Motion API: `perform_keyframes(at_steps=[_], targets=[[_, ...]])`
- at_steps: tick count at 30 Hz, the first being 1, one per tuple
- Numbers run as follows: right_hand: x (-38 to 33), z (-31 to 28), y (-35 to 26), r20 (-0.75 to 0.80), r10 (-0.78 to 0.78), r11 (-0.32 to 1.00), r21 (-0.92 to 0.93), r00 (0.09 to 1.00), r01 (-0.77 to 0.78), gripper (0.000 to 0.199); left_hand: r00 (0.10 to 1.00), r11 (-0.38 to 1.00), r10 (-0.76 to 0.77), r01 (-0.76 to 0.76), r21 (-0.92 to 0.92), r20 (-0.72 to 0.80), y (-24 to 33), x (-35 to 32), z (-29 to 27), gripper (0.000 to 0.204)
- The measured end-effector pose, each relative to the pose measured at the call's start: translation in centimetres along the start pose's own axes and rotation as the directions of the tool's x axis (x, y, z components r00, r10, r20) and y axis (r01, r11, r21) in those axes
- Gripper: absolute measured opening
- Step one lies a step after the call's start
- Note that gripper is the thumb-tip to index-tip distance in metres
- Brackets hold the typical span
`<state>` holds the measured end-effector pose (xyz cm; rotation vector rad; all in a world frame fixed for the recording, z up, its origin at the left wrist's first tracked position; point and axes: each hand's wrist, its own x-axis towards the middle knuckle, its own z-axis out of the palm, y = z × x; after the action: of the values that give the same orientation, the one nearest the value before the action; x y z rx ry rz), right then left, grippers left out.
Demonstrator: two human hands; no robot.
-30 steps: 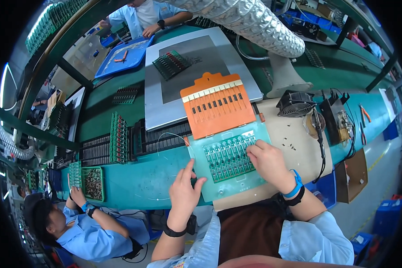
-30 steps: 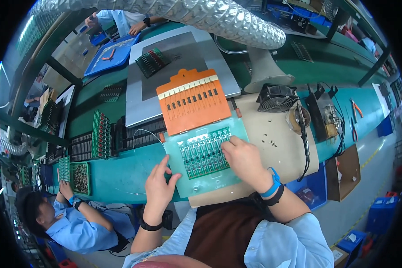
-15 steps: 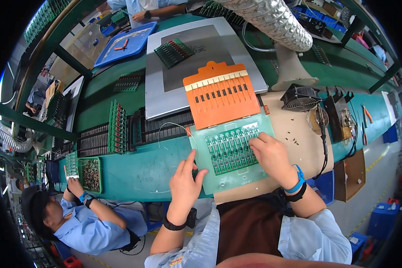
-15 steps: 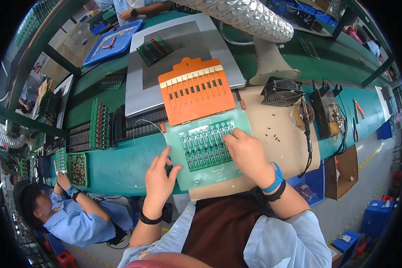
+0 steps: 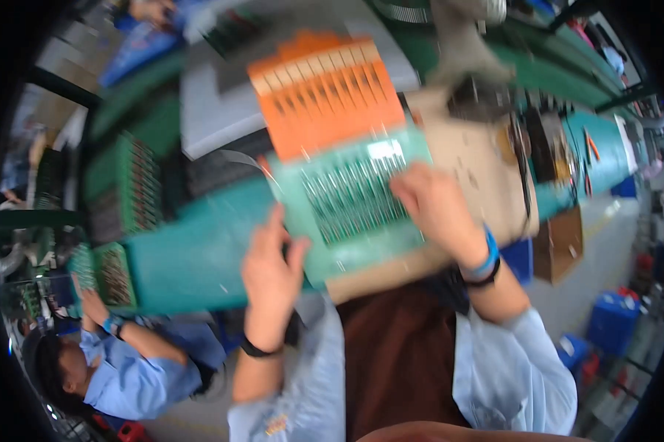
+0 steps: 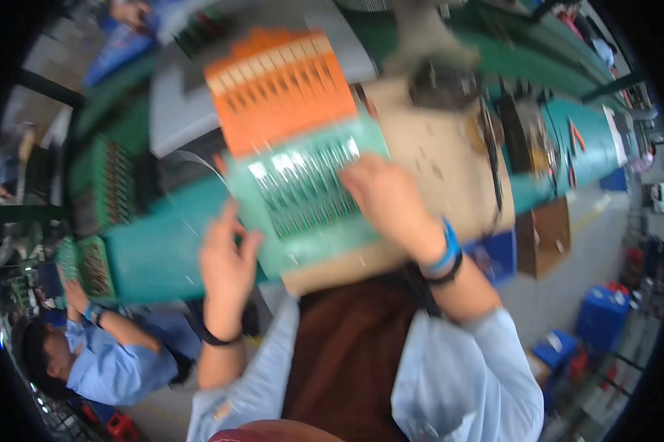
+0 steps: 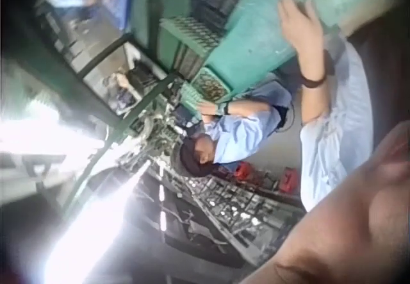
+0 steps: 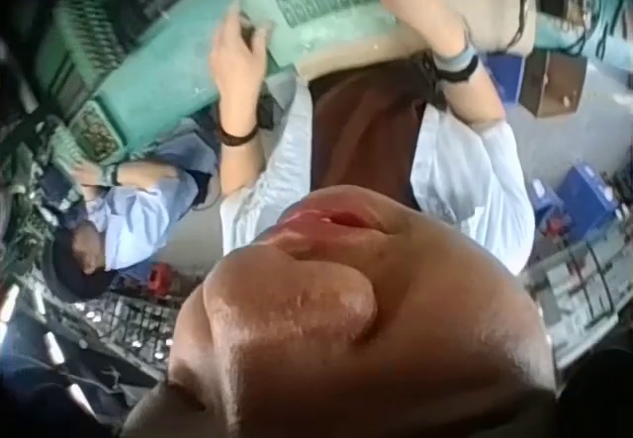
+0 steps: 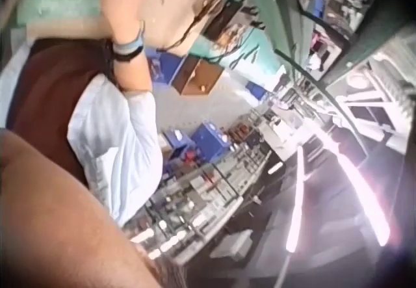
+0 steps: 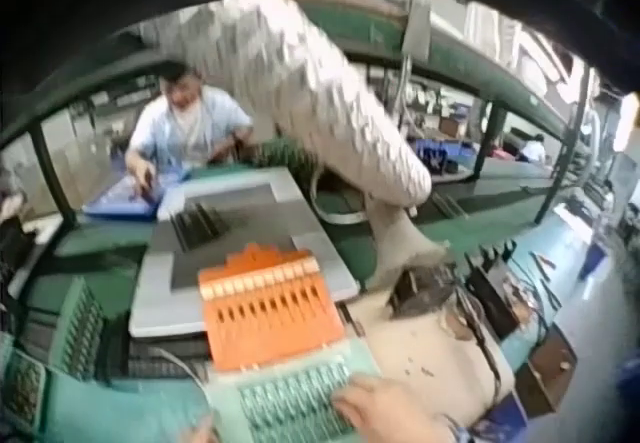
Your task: Soldering electronic components onto a printed circuit board using a soldering iron and solder wire.
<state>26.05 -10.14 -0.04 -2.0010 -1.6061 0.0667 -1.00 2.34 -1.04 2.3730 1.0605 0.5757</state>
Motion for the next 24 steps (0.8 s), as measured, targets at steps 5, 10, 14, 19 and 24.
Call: perform_keyframes(at_steps=[5,10,14,19,24], targets=[[0.0,-0.7,-0.4,-0.031,0.046,0.997,0.062,0.998,-0.044,0.006,0.991,0.994,-0.106,0.108,-0.024,0.082,1.4,0.0,-0.8,0.068],[0.7,0.9,-1.1,-0.020,0.050,0.998,0.044,0.999,-0.049,0.007,0.980,0.980,-0.180,0.186,-0.064,0.087,0.9,0.1,-0.3,0.069],[0.8,1.2,-1.6,0.013,0.073,0.994,0.084,0.997,-0.074,0.008,0.971,0.972,-0.221,0.227,-0.063,0.091,1.1,0.0,-0.4,0.069],[1.0,1.5,-1.4,0.023,0.044,0.998,0.052,0.999,-0.045,0.008,0.970,0.971,-0.226,0.232,-0.056,0.092,1.2,-0.2,-0.2,0.069],[1.0,1.3,-1.0,0.024,-0.011,0.998,0.065,1.000,0.009,0.008,0.971,0.973,-0.220,0.225,-0.052,0.092,1.1,-0.1,-0.1,0.069]])
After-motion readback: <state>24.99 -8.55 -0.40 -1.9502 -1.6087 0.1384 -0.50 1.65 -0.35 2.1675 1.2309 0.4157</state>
